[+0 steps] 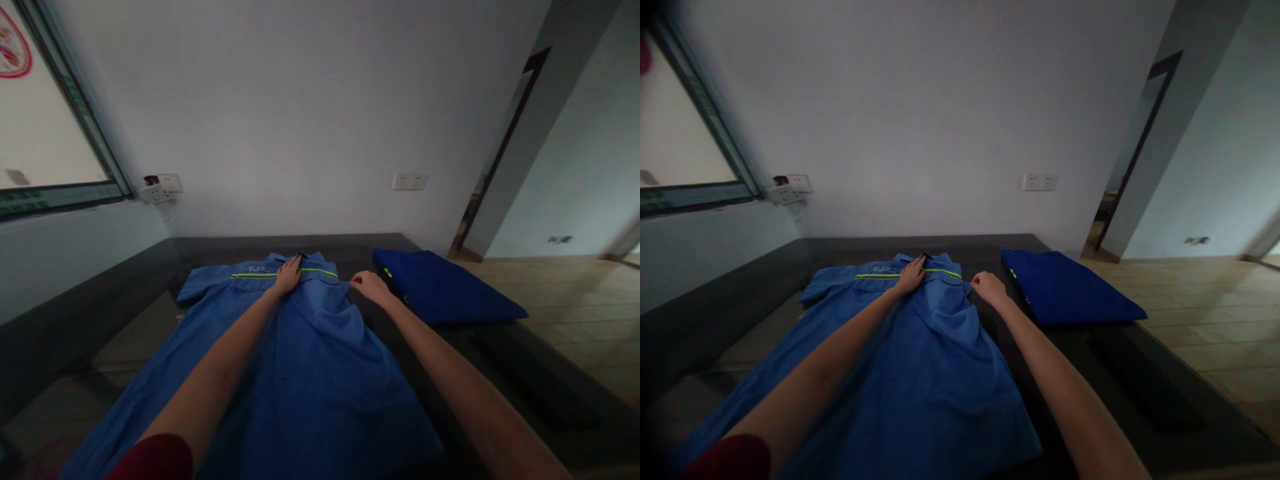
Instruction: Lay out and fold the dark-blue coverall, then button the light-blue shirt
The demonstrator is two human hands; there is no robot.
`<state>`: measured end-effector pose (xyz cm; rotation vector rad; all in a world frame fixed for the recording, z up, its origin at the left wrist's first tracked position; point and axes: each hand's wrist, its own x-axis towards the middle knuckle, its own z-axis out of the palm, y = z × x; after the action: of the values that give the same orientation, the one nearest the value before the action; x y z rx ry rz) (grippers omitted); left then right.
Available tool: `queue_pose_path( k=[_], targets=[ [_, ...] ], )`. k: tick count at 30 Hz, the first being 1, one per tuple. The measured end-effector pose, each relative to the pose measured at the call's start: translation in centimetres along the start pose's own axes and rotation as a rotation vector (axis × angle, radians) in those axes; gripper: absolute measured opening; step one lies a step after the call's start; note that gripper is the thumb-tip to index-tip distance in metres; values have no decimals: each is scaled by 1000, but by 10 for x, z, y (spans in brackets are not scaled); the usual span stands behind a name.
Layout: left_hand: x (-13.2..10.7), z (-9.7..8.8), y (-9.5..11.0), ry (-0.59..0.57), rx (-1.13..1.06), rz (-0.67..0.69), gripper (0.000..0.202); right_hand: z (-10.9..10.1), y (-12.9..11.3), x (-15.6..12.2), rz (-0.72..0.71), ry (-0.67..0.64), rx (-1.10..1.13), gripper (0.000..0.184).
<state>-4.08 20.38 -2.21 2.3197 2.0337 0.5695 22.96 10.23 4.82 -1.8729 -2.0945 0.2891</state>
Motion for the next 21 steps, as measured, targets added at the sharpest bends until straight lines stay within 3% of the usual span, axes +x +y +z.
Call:
queue_pose_path(
  k=[4, 9, 13, 17, 21],
  targets=[
    [-5, -1, -4, 14, -12, -79, 64, 30, 0, 31, 106, 24, -66, 30],
    [-36, -10, -4, 130, -21, -123, 58, 60, -4, 43, 172, 43, -90, 47],
    [-69, -18, 1, 64, -47, -80, 51, 75, -3, 49, 208, 56, -49, 41],
    [-93, -19, -1, -12, -108, -86, 51, 69, 10, 57, 238, 101, 41, 32],
    [-100, -17, -7, -47, -112, -54, 48, 38, 39, 69, 308, 255, 124, 29]
  ],
)
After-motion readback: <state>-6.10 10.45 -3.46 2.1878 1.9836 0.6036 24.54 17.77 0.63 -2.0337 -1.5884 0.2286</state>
